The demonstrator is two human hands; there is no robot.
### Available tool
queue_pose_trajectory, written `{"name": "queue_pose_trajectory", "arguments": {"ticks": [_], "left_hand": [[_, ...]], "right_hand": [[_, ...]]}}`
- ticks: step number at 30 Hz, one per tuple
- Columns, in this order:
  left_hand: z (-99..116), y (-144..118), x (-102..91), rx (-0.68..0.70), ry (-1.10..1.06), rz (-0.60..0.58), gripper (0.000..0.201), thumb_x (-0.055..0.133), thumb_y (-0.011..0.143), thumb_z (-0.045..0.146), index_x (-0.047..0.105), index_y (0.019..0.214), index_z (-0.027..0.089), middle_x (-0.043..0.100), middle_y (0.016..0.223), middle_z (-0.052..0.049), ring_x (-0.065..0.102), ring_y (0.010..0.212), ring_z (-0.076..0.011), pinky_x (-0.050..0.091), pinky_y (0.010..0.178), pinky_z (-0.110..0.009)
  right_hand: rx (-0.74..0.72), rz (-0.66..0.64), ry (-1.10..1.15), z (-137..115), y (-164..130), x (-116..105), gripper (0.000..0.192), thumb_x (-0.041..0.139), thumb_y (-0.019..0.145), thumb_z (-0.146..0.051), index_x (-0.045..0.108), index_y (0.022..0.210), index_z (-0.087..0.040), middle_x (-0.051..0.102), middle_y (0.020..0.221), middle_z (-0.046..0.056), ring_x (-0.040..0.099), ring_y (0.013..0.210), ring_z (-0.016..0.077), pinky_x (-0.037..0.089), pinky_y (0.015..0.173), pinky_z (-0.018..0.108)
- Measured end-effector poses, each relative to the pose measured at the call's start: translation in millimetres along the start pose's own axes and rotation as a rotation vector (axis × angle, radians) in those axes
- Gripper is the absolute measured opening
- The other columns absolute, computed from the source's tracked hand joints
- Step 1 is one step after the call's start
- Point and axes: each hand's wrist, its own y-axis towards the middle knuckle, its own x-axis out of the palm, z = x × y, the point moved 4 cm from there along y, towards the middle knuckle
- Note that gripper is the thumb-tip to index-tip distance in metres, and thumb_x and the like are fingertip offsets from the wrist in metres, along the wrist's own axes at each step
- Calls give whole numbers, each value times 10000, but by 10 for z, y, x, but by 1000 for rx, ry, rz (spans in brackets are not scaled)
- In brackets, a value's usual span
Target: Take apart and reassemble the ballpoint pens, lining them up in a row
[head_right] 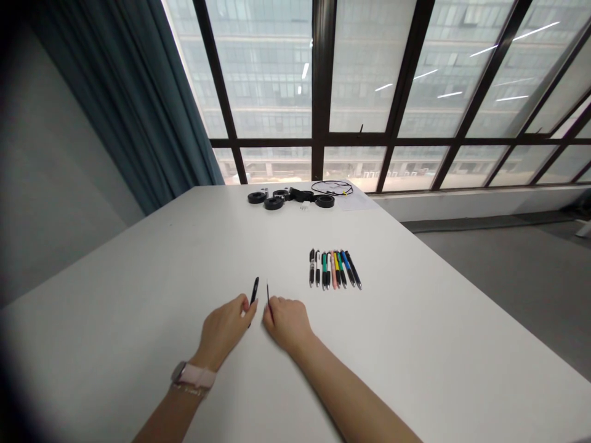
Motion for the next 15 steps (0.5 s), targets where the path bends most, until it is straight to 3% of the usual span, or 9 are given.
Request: {"name": "queue_pose_trajectory", "arguments": {"ticks": [8, 15], "left_hand": [[72, -24, -28, 64, -103, 31, 243, 388, 912, 405, 544, 894, 220, 645, 694, -26, 591, 593, -163, 278, 534, -250], [49, -20, -22, 44, -185, 6, 189, 425, 898, 370, 545, 899, 223, 615, 656, -7, 582, 597, -157, 272, 536, -246]], "right_hand": [[99, 53, 78, 111, 51, 23, 243, 363, 966, -261, 565, 855, -185, 670, 800, 33, 614, 697, 151, 306, 581, 254], [42, 49, 117, 87, 48, 63, 243, 366, 970, -261, 586, 903, -184, 678, 832, 43, 613, 721, 157, 323, 611, 254]]}}
